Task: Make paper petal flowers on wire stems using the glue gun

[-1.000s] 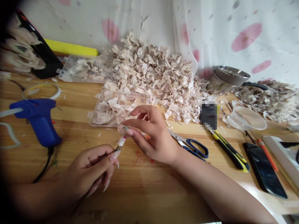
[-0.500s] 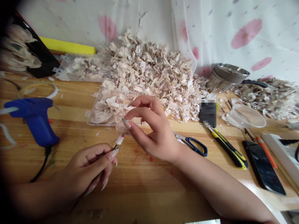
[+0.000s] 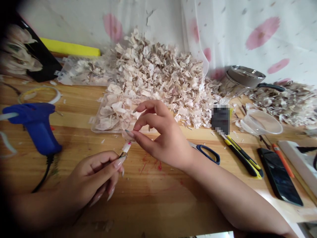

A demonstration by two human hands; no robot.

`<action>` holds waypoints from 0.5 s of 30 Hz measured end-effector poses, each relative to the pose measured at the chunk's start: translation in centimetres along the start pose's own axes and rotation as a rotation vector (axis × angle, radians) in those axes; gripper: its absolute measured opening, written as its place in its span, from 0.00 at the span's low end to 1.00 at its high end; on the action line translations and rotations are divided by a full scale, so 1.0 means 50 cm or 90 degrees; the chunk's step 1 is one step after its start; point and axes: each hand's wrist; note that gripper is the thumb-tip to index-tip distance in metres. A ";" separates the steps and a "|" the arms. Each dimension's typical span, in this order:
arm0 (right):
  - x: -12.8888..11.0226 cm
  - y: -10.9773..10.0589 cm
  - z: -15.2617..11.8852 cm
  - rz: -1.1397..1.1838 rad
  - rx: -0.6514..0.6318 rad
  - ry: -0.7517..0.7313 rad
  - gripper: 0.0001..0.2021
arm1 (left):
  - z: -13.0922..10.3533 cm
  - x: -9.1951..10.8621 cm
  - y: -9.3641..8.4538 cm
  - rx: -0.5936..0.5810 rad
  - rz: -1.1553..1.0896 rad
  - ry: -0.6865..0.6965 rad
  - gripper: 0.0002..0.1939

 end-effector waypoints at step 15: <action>0.007 0.009 -0.010 -0.054 0.060 0.012 0.05 | -0.002 -0.003 0.001 -0.006 -0.025 -0.013 0.17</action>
Point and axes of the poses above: each hand's wrist, its own z-axis towards the middle knuckle, its own y-axis out of the palm, x = y × z, and after that the axes turned 12 degrees about -z, right-handed
